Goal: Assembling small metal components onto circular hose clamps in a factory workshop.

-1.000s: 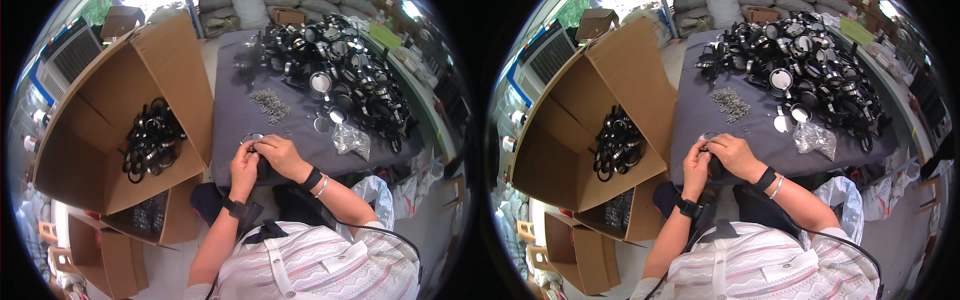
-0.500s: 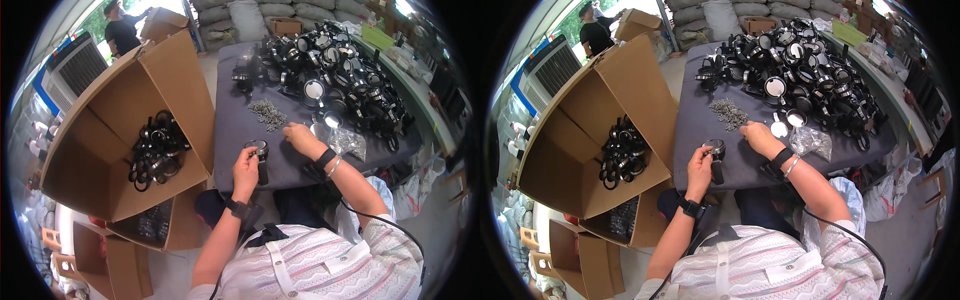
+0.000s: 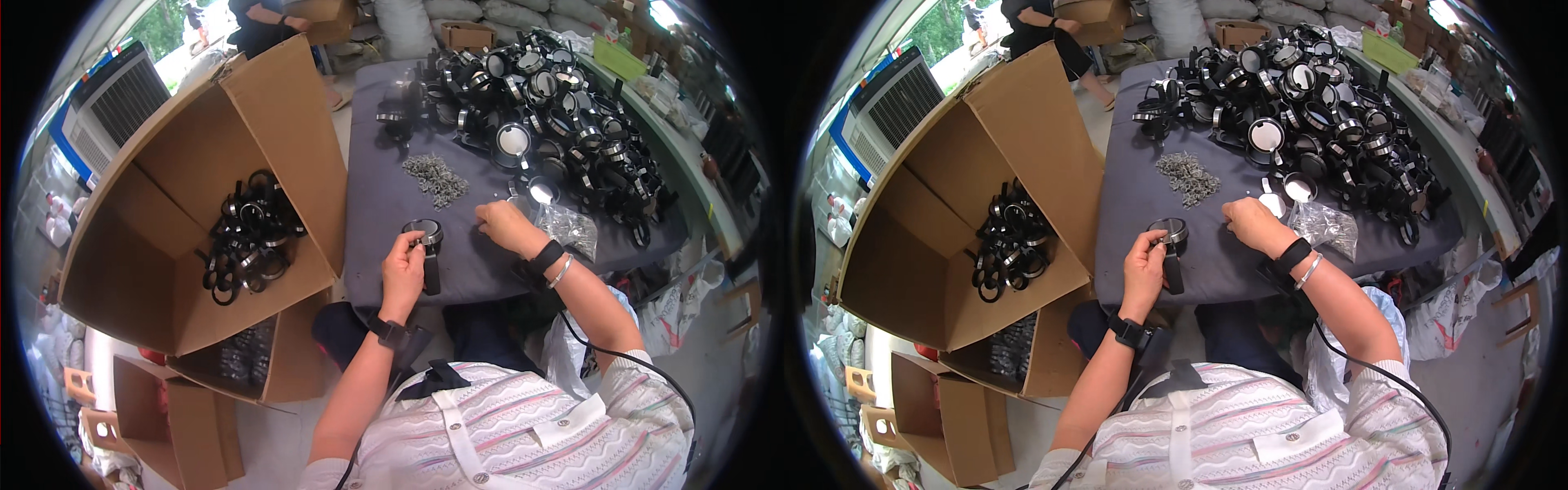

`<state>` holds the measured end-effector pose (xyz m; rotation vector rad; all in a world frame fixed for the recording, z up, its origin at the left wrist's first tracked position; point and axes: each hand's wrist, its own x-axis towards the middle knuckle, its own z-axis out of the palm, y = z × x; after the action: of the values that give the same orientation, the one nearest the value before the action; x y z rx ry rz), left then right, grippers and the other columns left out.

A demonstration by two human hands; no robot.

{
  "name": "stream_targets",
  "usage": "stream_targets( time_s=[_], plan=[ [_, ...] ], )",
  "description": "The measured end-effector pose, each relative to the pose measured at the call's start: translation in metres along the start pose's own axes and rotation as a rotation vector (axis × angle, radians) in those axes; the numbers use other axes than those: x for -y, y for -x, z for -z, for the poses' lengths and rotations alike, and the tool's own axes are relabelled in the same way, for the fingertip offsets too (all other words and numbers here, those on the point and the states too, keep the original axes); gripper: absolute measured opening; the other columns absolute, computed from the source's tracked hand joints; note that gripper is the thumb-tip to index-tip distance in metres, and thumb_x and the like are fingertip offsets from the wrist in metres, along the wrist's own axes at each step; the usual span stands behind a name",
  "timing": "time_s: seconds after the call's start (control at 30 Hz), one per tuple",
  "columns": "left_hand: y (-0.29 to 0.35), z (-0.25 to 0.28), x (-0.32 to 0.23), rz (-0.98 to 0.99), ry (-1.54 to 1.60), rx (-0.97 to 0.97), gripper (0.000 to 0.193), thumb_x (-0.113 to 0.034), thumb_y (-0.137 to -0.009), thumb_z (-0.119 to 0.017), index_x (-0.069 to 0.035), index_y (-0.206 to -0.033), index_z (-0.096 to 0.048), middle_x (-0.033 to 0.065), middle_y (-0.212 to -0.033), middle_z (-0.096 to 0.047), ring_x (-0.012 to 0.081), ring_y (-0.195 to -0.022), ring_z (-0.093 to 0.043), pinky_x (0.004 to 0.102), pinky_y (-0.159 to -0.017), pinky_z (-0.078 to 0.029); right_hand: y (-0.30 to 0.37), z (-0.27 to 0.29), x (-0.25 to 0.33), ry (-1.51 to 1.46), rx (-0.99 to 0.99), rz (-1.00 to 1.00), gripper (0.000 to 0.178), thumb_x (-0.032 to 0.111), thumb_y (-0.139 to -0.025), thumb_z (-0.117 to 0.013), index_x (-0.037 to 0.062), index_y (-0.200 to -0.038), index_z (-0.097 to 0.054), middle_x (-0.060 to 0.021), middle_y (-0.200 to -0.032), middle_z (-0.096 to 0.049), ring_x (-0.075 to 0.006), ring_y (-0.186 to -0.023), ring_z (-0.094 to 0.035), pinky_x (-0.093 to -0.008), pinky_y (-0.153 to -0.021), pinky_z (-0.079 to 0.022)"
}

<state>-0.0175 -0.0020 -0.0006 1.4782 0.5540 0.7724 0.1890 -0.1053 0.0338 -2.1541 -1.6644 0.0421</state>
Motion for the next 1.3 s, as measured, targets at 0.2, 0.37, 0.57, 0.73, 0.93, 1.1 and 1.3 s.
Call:
stream_targets(
  time_s=[0.2,0.37,0.57,0.73,0.93,1.1,1.3],
  plan=[
    [0.005,0.000,-0.007,-0.021,-0.063,-0.052,0.017,-0.009,-0.090,-0.052,-0.006,-0.105,-0.060,-0.0012,-0.070,-0.056,0.0032,-0.052,-0.047,0.0211,-0.045,-0.038,0.010,0.003,-0.003,0.001,0.022,0.110,0.018,0.006,-0.076,-0.063,0.0050,-0.094,-0.064,-0.0183,-0.092,-0.054,-0.0365,-0.083,-0.059,-0.0404,-0.073,-0.049],
    [0.006,0.001,-0.015,0.016,-0.012,0.010,0.020,-0.005,-0.091,-0.047,-0.004,-0.107,-0.058,0.0057,-0.092,-0.060,0.0085,-0.067,-0.057,0.0230,-0.057,-0.048,0.008,0.005,-0.005,0.195,0.013,0.446,0.009,0.009,-0.072,-0.057,0.0042,-0.079,-0.061,-0.0133,-0.079,-0.060,-0.0329,-0.073,-0.062,-0.0421,-0.065,-0.051],
    [0.000,-0.006,-0.003,-0.024,0.061,-0.011,0.018,-0.007,-0.094,-0.042,-0.005,-0.107,-0.054,0.0039,-0.084,-0.058,0.0102,-0.064,-0.061,0.0179,-0.040,-0.040,0.009,0.006,-0.011,0.259,0.008,0.418,0.011,0.011,-0.071,-0.059,0.0013,-0.072,-0.063,-0.0155,-0.066,-0.061,-0.0347,-0.069,-0.064,-0.0434,-0.061,-0.051],
    [0.005,-0.003,-0.008,-0.011,0.055,-0.002,0.018,-0.007,-0.093,-0.043,-0.005,-0.108,-0.054,0.0046,-0.083,-0.059,0.0108,-0.062,-0.061,0.0190,-0.040,-0.041,0.019,0.012,-0.006,0.237,-0.010,0.445,0.013,0.012,-0.075,-0.057,0.0000,-0.076,-0.061,-0.0178,-0.063,-0.060,-0.0363,-0.067,-0.063,-0.0448,-0.061,-0.050],
    [0.000,-0.001,-0.010,0.017,-0.158,-0.020,0.019,-0.009,-0.090,-0.051,-0.004,-0.105,-0.062,0.0002,-0.085,-0.061,0.0037,-0.060,-0.049,0.0199,-0.051,-0.040,0.021,0.018,0.026,0.122,-0.122,0.326,0.004,0.008,-0.076,-0.054,0.0040,-0.077,-0.054,-0.0138,-0.081,-0.057,-0.0329,-0.076,-0.060,-0.0402,-0.063,-0.050],
    [0.000,0.004,-0.004,0.070,0.009,0.012,0.019,-0.010,-0.091,-0.051,-0.007,-0.108,-0.059,0.0000,-0.068,-0.055,0.0052,-0.047,-0.048,0.0211,-0.040,-0.040,0.016,0.002,0.069,-0.472,-0.259,0.202,0.012,-0.001,-0.076,-0.064,0.0039,-0.086,-0.061,-0.0093,-0.079,-0.057,-0.0238,-0.067,-0.059,-0.0321,-0.058,-0.046],
    [0.000,0.004,-0.007,0.064,0.068,0.019,0.020,-0.009,-0.092,-0.048,-0.005,-0.108,-0.058,-0.0025,-0.072,-0.053,0.0030,-0.046,-0.045,0.0192,-0.039,-0.039,0.010,-0.018,0.089,-0.437,-0.353,0.277,0.009,0.000,-0.076,-0.062,0.0017,-0.083,-0.057,-0.0115,-0.077,-0.057,-0.0306,-0.068,-0.060,-0.0359,-0.059,-0.048]
  ],
)
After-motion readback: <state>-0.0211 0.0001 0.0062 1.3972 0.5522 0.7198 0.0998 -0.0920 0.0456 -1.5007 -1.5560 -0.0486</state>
